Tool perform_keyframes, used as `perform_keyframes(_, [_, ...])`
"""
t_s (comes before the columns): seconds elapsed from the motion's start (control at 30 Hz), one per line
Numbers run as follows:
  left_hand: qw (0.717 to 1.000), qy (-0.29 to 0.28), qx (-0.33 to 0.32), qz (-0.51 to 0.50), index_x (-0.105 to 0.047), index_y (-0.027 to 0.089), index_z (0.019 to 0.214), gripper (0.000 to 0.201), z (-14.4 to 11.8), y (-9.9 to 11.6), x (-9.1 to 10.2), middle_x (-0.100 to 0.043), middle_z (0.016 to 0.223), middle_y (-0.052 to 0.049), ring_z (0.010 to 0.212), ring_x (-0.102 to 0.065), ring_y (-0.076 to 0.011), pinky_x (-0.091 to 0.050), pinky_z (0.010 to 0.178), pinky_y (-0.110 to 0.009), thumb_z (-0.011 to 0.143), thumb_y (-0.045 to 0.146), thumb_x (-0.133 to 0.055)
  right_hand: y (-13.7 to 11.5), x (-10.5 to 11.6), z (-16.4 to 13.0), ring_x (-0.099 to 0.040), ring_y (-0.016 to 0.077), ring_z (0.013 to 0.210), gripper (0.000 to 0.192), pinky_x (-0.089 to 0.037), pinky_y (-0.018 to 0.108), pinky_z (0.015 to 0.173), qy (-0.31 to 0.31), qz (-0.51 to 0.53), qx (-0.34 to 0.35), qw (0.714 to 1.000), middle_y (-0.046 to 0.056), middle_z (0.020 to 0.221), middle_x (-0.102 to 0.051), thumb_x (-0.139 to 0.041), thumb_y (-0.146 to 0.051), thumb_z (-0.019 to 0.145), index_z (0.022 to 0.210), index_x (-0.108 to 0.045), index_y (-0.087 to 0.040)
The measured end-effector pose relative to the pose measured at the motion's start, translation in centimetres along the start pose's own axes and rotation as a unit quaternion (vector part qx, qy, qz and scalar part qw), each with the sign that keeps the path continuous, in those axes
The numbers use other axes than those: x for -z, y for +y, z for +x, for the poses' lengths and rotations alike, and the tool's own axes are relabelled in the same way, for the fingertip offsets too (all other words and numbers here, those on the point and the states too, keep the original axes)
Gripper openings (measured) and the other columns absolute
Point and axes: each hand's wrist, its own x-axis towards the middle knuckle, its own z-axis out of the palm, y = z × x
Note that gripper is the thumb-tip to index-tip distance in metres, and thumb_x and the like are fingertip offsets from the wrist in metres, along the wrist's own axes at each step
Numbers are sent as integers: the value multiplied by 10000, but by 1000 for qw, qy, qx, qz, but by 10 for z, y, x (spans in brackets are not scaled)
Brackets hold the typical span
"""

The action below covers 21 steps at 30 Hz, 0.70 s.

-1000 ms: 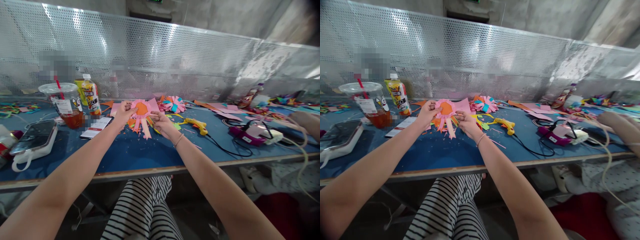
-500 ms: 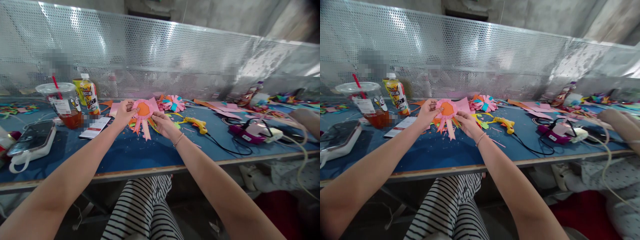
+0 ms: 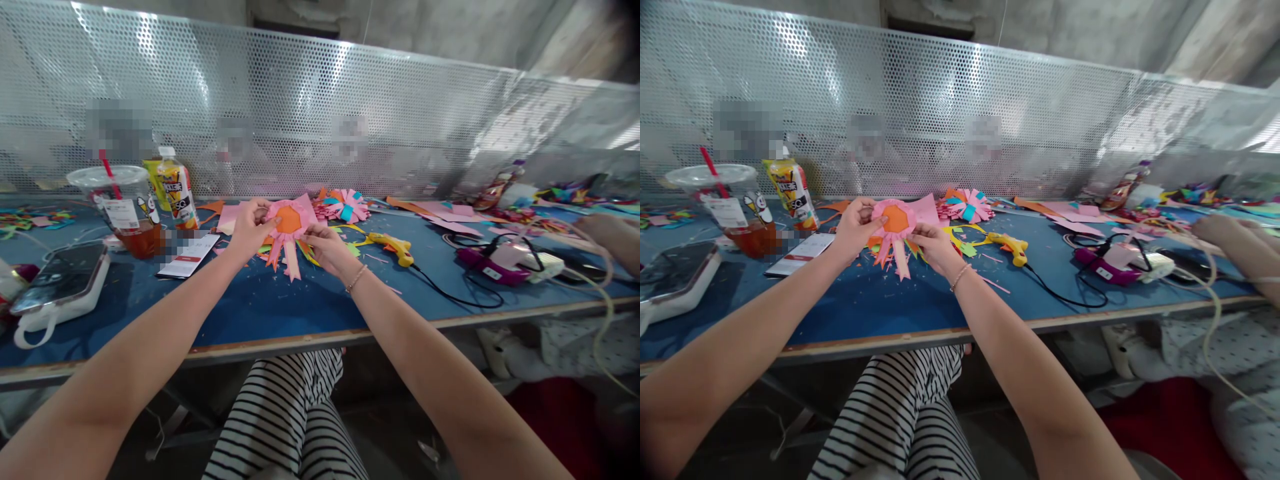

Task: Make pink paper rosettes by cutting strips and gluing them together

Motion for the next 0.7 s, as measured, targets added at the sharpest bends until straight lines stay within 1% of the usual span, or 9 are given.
perform_keyframes(0.1, [1000, -5, -4, 0, -515, 205, 815, 249, 0, 0, 0, -552, 656, 30, 636, -538, -107, -423, 613, -229, 632, 181, -681, 0, 1, 0, -585, 62, 633, 183, -471, 144, 568, -7, 0, 3, 1000, -14, 743, -654, -664, -96, 609, 765, -625, -183])
perform_keyframes(0.23, [999, -22, -33, 28, -495, 197, 828, 235, 1, 1, 0, -554, 657, 35, 593, -515, -89, -403, 566, -213, 657, 192, -656, -3, 1, -2, -548, 55, 555, 173, -468, 153, 549, -19, -1, 2, 1000, -41, 653, -612, -680, -117, 601, 740, -606, -188])
perform_keyframes(0.37, [995, -28, -67, 71, -481, 188, 823, 222, 1, 0, 1, -547, 645, 45, 570, -507, -80, -403, 547, -208, 669, 198, -641, -2, 0, -1, -576, 79, 657, 235, -480, 184, 639, -35, 11, 4, 999, -17, 752, -633, -723, -215, 586, 788, -606, -191])
perform_keyframes(0.43, [994, -27, -75, 72, -478, 186, 827, 218, 1, 0, 1, -558, 671, 38, 608, -534, -88, -428, 580, -217, 678, 210, -636, 1, 2, 1, -575, 88, 691, 282, -476, 202, 667, -33, -14, 20, 999, -11, 781, -631, -737, -252, 574, 813, -599, -194])
perform_keyframes(0.5, [994, -34, -76, 74, -480, 186, 841, 221, 0, -2, 1, -574, 710, 26, 656, -561, -99, -445, 600, -225, 684, 222, -631, 5, 5, 5, -562, 93, 691, 291, -470, 221, 677, -20, -72, 57, 996, -16, 764, -615, -740, -258, 564, 802, -587, -193])
perform_keyframes(0.53, [993, -41, -75, 80, -484, 187, 856, 233, -1, -2, 2, -583, 732, 21, 679, -573, -107, -448, 597, -224, 681, 224, -634, 6, 7, 7, -555, 96, 693, 276, -467, 230, 682, -7, -113, 84, 990, -17, 754, -605, -733, -254, 569, 790, -582, -190])
perform_keyframes(0.6, [989, -54, -79, 113, -502, 188, 887, 268, -2, -3, 2, -603, 771, 9, 718, -588, -123, -442, 573, -216, 663, 219, -647, 7, 12, 10, -547, 107, 707, 226, -463, 246, 685, 31, -204, 145, 968, -9, 762, -593, -695, -245, 607, 791, -578, -184])
perform_keyframes(0.63, [985, -57, -86, 141, -520, 186, 886, 267, -3, -4, 2, -612, 779, 5, 729, -591, -129, -438, 567, -215, 654, 214, -651, 7, 14, 11, -548, 113, 721, 213, -463, 252, 680, 50, -245, 175, 952, -2, 782, -590, -668, -238, 633, 819, -579, -184])
perform_keyframes(0.7, [969, -63, -120, 204, -564, 178, 830, 188, -4, -5, 3, -630, 775, -3, 736, -590, -136, -441, 598, -230, 655, 190, -633, 4, 17, 10, -555, 125, 759, 256, -465, 260, 677, 75, -308, 228, 921, 9, 828, -590, -605, -200, 675, 928, -568, -191])
